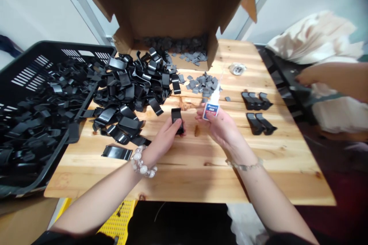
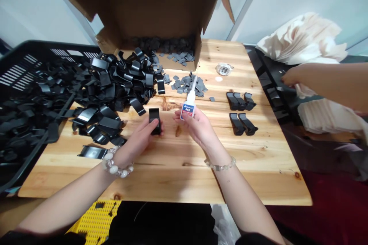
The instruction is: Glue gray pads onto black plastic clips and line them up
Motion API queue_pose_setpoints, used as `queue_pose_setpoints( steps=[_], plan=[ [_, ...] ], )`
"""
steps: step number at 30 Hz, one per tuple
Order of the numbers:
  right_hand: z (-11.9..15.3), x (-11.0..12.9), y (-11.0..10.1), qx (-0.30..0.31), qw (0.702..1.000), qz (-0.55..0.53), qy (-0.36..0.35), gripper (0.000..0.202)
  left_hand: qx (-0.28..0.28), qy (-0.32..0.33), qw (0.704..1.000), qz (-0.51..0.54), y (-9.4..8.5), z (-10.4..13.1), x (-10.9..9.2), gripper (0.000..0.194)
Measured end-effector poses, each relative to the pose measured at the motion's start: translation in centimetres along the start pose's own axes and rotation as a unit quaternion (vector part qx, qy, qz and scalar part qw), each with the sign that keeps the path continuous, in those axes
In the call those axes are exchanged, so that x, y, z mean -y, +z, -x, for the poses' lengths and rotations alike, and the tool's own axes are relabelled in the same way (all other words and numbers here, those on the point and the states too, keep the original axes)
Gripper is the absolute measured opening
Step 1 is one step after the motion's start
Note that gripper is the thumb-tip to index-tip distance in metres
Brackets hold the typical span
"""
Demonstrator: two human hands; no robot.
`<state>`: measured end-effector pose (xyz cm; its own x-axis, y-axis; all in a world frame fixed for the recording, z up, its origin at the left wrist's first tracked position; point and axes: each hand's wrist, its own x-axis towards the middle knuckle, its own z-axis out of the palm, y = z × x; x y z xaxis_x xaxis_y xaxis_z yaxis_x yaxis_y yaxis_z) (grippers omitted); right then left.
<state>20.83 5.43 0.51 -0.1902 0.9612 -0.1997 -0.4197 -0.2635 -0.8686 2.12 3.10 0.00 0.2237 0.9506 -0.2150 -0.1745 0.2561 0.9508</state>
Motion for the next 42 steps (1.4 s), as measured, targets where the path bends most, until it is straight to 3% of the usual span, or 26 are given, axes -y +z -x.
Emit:
queue_pose_setpoints(
  steps=[6, 19, 25, 35, 42],
  plan=[
    [-0.3, 0.7, -0.8, -0.013, 0.999, -0.032, -0.032, 0.037, 0.0, -0.003, 1.0, -0.01, 0.1, -0.5, 0.9, 0.024],
    [0.2, 1.8, -0.9, 0.045, 0.992, -0.094, -0.071, 0.029, 0.01, 0.023, 0.999, -0.043, 0.1, -0.3, 1.1, 0.027],
    [0.8, 2.1, -0.7, 0.071, 0.989, -0.111, -0.069, 0.02, 0.027, 0.046, 0.996, -0.069, 0.6, 0.0, 0.4, 0.029],
    [1.6, 2.4, 0.3, 0.103, 0.983, -0.137, -0.062, 0.028, 0.045, 0.063, 0.991, -0.113, 0.9, -0.3, 0.8, 0.027],
    [1.5, 2.4, 0.3, 0.086, 0.991, -0.095, -0.043, 0.025, 0.045, 0.072, 0.989, -0.122, 1.0, -0.5, 1.4, 0.026]
  ],
)
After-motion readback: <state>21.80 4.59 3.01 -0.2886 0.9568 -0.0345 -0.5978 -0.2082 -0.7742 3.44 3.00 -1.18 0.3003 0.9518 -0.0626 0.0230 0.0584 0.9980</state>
